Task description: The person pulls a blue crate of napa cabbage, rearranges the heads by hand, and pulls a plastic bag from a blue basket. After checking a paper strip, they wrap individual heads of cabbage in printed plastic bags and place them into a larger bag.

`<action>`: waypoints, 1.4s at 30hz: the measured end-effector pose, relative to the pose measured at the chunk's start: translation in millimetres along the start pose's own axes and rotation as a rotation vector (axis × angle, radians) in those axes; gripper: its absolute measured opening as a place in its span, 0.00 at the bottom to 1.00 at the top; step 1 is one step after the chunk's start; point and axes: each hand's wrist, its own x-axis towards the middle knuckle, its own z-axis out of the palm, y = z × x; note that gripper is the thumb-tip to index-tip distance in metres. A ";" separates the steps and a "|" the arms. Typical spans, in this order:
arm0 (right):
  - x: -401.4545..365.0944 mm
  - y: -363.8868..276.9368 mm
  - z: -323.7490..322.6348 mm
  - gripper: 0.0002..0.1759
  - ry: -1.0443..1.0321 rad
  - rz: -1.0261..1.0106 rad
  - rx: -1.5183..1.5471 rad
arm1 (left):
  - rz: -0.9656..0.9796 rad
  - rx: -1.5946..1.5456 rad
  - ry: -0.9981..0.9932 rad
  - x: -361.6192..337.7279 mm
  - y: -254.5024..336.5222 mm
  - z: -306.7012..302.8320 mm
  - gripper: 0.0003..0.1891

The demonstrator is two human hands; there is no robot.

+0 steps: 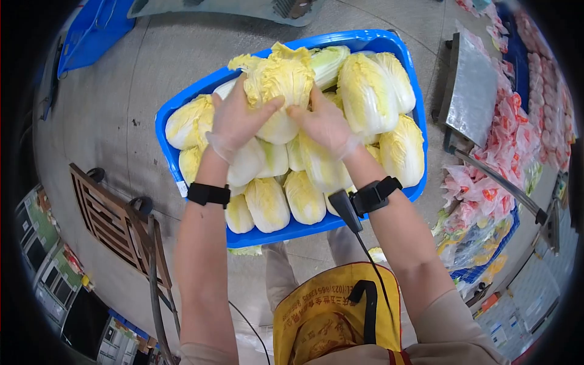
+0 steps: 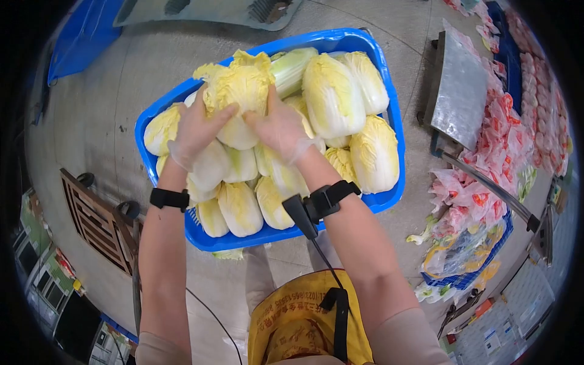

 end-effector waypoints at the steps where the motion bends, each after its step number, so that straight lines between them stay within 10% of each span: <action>1: 1.9 3.6 1.5 0.44 -0.012 -0.033 0.041 | -0.035 -0.148 0.022 -1.9 -3.1 4.2 0.51; 12: -140.2 -60.4 -25.8 0.39 0.072 -0.184 -0.010 | -0.210 -0.643 0.152 -146.1 65.9 -29.0 0.41; 21: -157.6 43.0 63.9 0.34 0.133 0.035 -0.078 | -0.551 -0.827 0.128 -176.4 -11.4 65.7 0.33; 25: -170.1 34.2 62.4 0.33 0.060 0.186 -0.054 | -0.531 -0.953 0.273 -199.7 -24.3 78.7 0.36; 28: -180.2 35.6 54.7 0.33 0.190 -0.095 -0.164 | -0.385 -0.679 0.415 -222.6 -12.7 79.5 0.35; 30: -177.5 33.7 65.0 0.33 0.241 -0.431 -0.296 | -0.307 -0.461 0.208 -226.6 -10.7 92.4 0.31; 42: -140.5 41.2 111.1 0.34 0.295 -0.430 -0.537 | -0.127 -0.406 0.079 -219.1 -40.8 90.9 0.35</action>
